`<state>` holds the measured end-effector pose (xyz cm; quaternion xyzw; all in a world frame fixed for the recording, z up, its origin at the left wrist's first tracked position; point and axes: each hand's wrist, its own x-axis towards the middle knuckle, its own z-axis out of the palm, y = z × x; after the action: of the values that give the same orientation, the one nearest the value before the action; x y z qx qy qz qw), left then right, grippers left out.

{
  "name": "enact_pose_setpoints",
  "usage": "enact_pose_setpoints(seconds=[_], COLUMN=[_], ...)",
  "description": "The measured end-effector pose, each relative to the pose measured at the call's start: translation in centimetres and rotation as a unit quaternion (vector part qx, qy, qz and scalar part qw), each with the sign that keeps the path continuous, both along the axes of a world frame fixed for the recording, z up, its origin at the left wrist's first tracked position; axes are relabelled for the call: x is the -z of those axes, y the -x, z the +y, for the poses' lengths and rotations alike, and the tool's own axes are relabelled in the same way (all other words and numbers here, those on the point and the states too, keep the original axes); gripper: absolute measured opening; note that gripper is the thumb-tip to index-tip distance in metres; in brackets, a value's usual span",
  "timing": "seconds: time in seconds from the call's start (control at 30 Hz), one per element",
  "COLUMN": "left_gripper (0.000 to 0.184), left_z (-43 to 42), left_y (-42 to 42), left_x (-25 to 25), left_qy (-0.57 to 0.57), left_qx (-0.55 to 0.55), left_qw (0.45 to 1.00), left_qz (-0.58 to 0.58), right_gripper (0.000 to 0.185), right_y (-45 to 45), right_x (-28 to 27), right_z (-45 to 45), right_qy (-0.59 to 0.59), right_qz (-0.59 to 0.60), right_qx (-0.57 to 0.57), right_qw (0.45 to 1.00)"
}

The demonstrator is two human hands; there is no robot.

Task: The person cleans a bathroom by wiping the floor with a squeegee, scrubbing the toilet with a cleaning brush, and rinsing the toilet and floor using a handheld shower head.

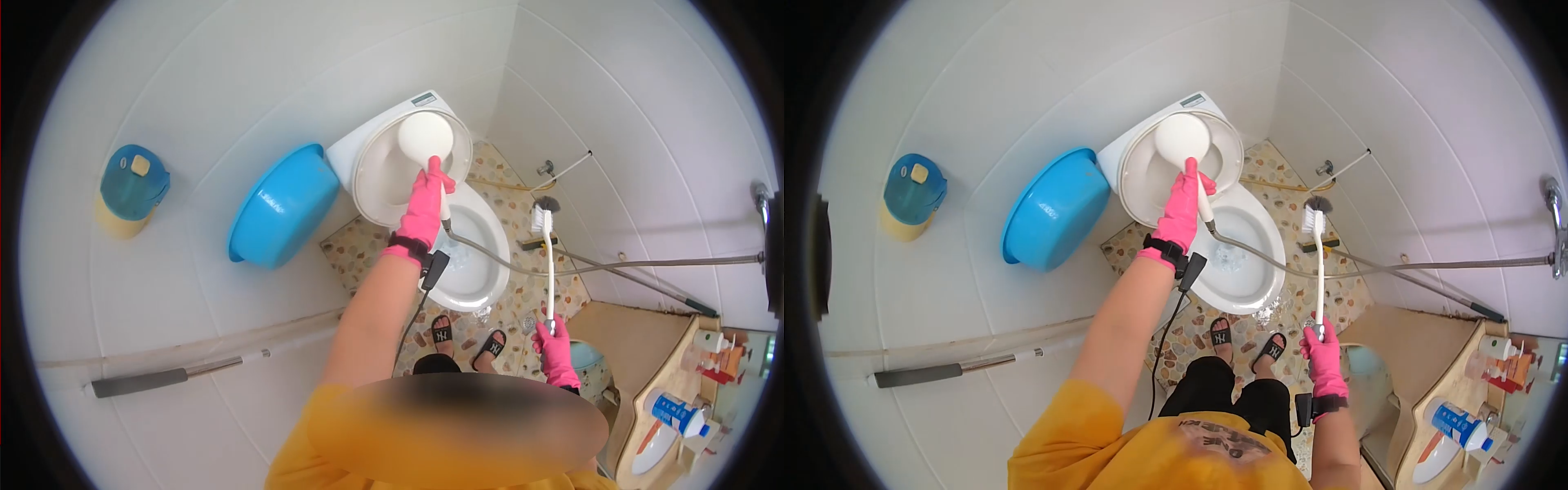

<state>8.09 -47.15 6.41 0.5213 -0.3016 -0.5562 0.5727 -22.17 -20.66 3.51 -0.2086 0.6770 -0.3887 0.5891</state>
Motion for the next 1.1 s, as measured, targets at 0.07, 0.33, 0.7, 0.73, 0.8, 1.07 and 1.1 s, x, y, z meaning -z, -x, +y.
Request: enact_pose_setpoints(seconds=[0.07,0.33,0.7,0.73,0.8,1.07,1.1], left_gripper=[0.053,0.067,0.076,0.076,0.078,0.052,0.051], left_z=[-0.2,5.9,16.0,16.4,17.0,17.1,17.1], left_y=[1.7,5.0,0.2,-0.3,-1.7,-7.5,-8.3], left_x=[1.6,5.2,7.0,7.5,7.4,4.9,5.8], left_qy=[-0.020,0.013,-0.135,-0.138,-0.165,-0.086,-0.074], left_qx=[0.064,0.120,0.210,0.209,0.119,-0.049,-0.053], left_qw=[0.997,0.912,0.887,0.887,0.902,0.974,0.984], left_qz=[-0.043,-0.391,-0.389,-0.389,-0.380,-0.202,-0.151], right_gripper=[0.040,0.040,0.040,0.040,0.040,0.042,0.042], right_y=[0.2,-0.2,-0.9,-1.0,-1.2,-1.7,-1.7], right_x=[0.0,0.3,0.9,0.9,1.0,2.6,2.8], right_z=[1.0,2.4,3.0,2.8,2.5,2.3,2.4], right_qy=[-0.011,-0.026,-0.052,-0.054,-0.057,-0.057,-0.052], right_qz=[-0.012,-0.010,-0.013,-0.013,-0.014,-0.010,-0.016], right_qx=[0.022,0.028,-0.017,-0.021,-0.023,-0.095,-0.098], right_qw=[1.000,0.999,0.998,0.998,0.998,0.994,0.994])
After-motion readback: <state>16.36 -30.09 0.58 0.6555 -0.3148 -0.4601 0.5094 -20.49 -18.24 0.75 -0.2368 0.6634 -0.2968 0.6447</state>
